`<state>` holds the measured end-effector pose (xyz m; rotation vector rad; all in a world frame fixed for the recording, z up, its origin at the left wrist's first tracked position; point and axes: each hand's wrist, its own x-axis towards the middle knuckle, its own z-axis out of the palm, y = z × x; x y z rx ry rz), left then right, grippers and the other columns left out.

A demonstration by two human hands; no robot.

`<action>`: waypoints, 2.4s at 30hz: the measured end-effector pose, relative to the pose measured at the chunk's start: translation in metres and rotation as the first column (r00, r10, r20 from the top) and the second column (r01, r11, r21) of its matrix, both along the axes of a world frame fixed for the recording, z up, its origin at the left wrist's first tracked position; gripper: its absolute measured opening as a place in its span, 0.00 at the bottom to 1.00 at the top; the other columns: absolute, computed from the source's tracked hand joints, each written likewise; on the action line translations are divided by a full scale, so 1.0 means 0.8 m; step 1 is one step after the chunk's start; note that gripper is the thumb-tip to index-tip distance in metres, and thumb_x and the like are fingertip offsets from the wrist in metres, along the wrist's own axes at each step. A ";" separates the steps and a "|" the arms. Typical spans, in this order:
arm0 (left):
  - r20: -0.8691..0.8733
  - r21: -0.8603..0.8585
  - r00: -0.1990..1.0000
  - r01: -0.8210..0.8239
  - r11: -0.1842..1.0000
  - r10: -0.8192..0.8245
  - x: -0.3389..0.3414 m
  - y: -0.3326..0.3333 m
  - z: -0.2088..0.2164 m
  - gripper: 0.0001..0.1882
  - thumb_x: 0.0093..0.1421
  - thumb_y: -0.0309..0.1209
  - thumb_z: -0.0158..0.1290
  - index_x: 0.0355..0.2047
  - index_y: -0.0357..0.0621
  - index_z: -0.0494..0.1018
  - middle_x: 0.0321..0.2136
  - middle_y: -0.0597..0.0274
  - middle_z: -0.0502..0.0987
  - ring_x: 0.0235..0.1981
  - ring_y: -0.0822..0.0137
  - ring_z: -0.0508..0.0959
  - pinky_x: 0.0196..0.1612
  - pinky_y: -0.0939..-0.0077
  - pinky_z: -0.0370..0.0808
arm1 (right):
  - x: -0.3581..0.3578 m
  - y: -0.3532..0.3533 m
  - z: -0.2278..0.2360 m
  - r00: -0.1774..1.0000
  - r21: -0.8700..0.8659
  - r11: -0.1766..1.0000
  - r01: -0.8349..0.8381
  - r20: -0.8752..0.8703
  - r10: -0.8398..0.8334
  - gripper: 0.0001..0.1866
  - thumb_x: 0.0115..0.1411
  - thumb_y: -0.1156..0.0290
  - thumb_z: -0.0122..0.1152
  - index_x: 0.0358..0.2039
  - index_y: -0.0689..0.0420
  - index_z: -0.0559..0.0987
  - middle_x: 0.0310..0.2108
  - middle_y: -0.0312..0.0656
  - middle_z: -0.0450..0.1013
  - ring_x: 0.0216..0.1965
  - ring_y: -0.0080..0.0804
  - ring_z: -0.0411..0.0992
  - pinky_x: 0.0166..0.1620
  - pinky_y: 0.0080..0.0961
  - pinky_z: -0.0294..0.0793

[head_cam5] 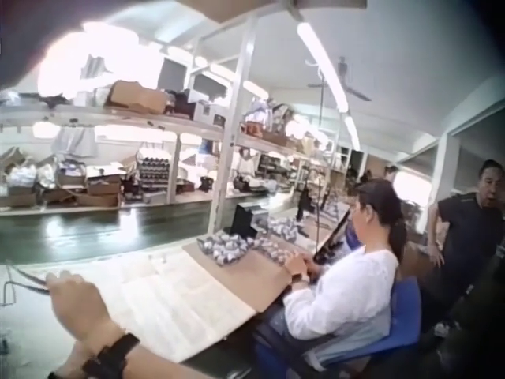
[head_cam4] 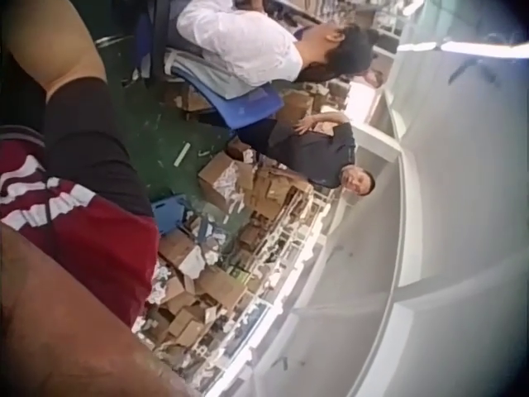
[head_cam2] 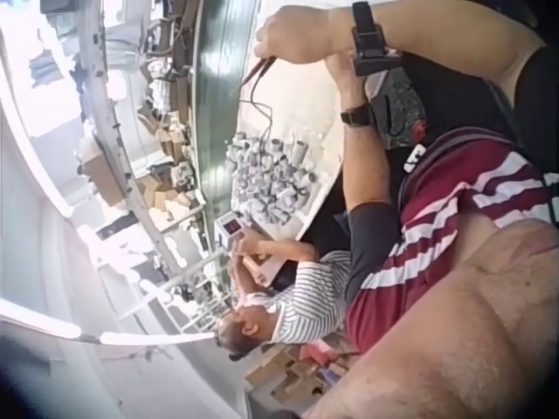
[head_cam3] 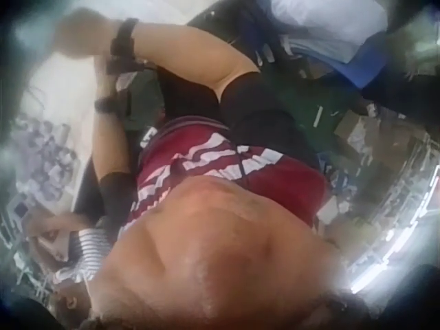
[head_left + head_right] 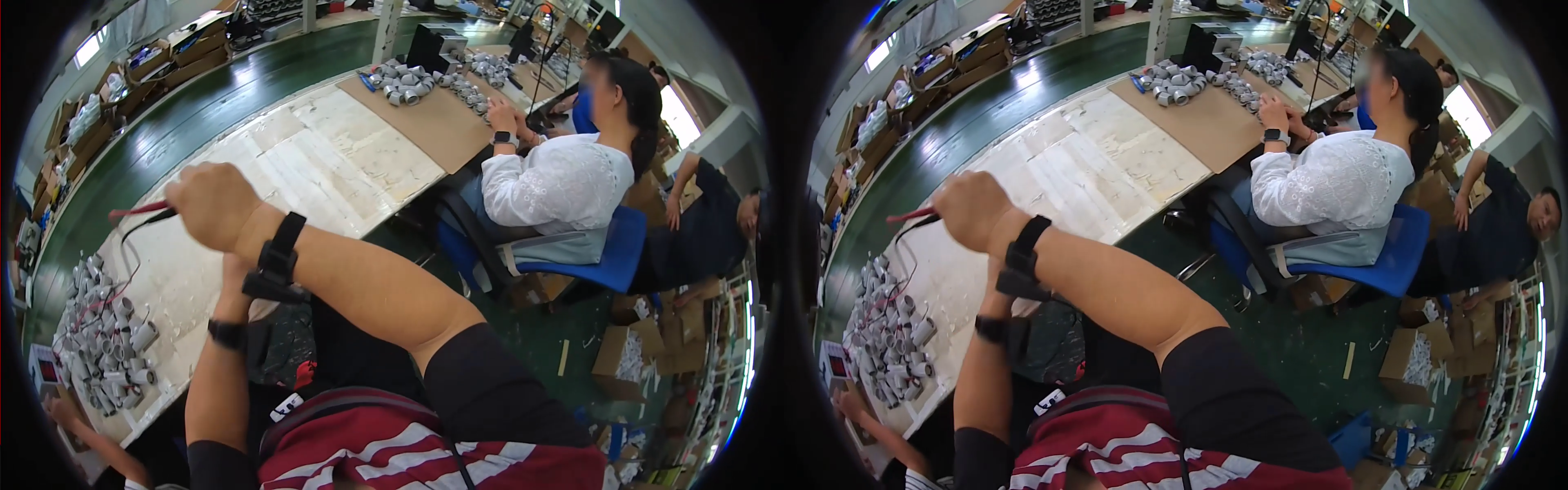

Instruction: The person tests light sockets by picking them up one at a time, touching the internal components with a multimeter probe, and setting them back onto the table.

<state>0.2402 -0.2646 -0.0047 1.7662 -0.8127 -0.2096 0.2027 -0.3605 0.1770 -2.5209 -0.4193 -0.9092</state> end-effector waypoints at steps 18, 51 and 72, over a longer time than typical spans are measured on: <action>-0.357 -0.306 0.921 -0.276 0.911 0.159 -0.093 0.273 0.050 0.34 0.56 0.19 0.65 0.63 0.36 0.67 0.54 0.57 0.75 0.50 0.69 0.77 0.55 0.74 0.75 | -0.040 0.103 -0.152 0.826 0.918 0.307 0.249 -0.367 0.427 0.09 0.65 0.70 0.65 0.38 0.64 0.81 0.28 0.41 0.79 0.25 0.27 0.76 0.27 0.22 0.78; -0.308 -0.345 0.947 -0.201 0.917 0.091 -0.103 0.262 0.045 0.33 0.58 0.20 0.65 0.64 0.37 0.69 0.49 0.61 0.78 0.47 0.73 0.79 0.51 0.77 0.78 | -0.040 0.140 -0.170 0.829 0.789 0.594 0.155 -0.431 0.356 0.09 0.63 0.67 0.68 0.36 0.61 0.82 0.24 0.36 0.77 0.22 0.20 0.73 0.25 0.19 0.73; -0.323 -0.287 0.941 -0.200 0.937 0.102 -0.106 0.267 0.048 0.35 0.58 0.19 0.64 0.65 0.38 0.67 0.58 0.58 0.74 0.56 0.69 0.75 0.59 0.73 0.74 | -0.038 0.141 -0.176 0.844 0.712 0.688 0.136 -0.447 0.296 0.11 0.64 0.65 0.68 0.35 0.60 0.80 0.24 0.35 0.78 0.22 0.21 0.74 0.27 0.20 0.73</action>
